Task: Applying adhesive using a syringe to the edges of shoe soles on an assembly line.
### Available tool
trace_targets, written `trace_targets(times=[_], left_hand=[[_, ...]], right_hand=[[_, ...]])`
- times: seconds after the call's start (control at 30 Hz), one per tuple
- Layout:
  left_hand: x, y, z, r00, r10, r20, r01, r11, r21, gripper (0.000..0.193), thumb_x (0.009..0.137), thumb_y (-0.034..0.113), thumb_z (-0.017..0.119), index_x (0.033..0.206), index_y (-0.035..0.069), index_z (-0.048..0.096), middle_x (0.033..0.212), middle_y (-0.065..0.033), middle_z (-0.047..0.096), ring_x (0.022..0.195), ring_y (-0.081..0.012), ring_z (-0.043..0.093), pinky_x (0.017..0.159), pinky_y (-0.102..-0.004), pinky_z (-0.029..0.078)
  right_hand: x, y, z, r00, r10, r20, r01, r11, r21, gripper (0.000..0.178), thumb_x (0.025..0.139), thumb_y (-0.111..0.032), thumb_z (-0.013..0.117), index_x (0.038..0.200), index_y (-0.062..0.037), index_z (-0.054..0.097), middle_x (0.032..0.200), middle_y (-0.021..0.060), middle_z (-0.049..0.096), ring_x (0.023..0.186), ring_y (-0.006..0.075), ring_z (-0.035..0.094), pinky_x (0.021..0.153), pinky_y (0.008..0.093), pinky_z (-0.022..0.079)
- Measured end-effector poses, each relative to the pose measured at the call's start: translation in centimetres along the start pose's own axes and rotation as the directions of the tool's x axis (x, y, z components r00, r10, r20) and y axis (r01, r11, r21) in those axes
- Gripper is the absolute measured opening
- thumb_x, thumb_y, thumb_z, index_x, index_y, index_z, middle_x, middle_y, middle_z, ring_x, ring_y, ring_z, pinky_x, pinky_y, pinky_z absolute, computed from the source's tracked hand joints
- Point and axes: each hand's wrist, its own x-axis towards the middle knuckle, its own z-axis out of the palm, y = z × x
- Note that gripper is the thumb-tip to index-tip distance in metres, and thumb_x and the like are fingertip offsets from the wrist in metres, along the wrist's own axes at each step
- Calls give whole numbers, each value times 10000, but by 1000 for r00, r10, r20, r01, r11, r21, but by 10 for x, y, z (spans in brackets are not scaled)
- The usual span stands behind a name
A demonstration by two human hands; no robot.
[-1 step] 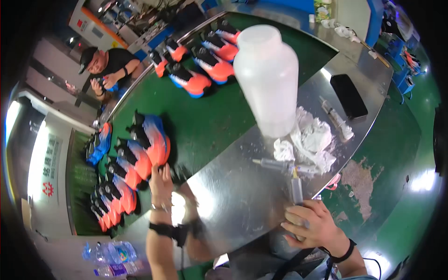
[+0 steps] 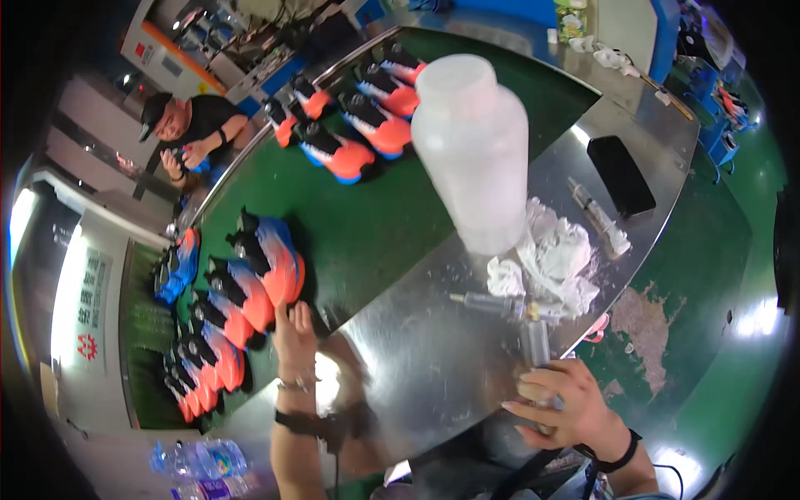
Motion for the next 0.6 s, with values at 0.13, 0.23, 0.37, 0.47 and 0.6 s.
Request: trace_targets(times=[0.13, 0.23, 0.37, 0.47, 0.6], left_hand=[[-43, -9, 77, 945, -181, 274, 208, 975, -76, 499, 945, 290, 458, 1244, -98, 361, 1223, -191, 510, 1111, -224, 531, 955, -295, 455], [-11, -21, 119, 850, -320, 418, 364, 931, -28, 448, 947, 280, 452, 1173, -104, 414, 1221, -175, 521, 1103, -219, 539, 952, -297, 467], [62, -67, 152, 691, -379, 616, 329, 923, 198, 571, 955, 430, 356, 1127, -109, 430, 1178, -211, 533, 1090, -254, 543, 967, -328, 426], [148, -89, 173, 493, -621, 609, 625, 740, 249, 700, 858, 550, 493, 1420, 224, 233, 1460, -89, 245, 1332, -261, 251, 1108, -331, 210], [160, -162, 200, 443, -623, 645, 577, 748, 327, 687, 846, 533, 501, 1398, 208, 252, 1431, -92, 266, 1308, -260, 269, 1091, -332, 226]], right_hand=[[-1, 31, -22, 982, 188, -29, -162, 905, 393, 373, 647, -264, 676, 995, -135, 704, 1029, 103, 535, 846, 235, 542, 718, 337, 455], [8, 42, -35, 942, 314, -120, -215, 837, 503, 393, 653, -320, 645, 936, -55, 709, 1028, 151, 530, 842, 246, 548, 719, 338, 451], [16, 42, -44, 887, 462, -17, -367, 727, 580, 432, 713, -394, 633, 1012, -82, 652, 1031, 151, 531, 831, 265, 575, 713, 350, 447], [15, 46, -51, 905, 415, 86, -389, 733, 558, 397, 753, -384, 633, 1012, -83, 654, 1031, 142, 528, 847, 262, 578, 750, 356, 436], [24, 38, -60, 888, 459, 39, -352, 620, 701, 303, 864, -299, 545, 1030, -74, 661, 1053, 140, 527, 910, 266, 557, 781, 363, 414]])
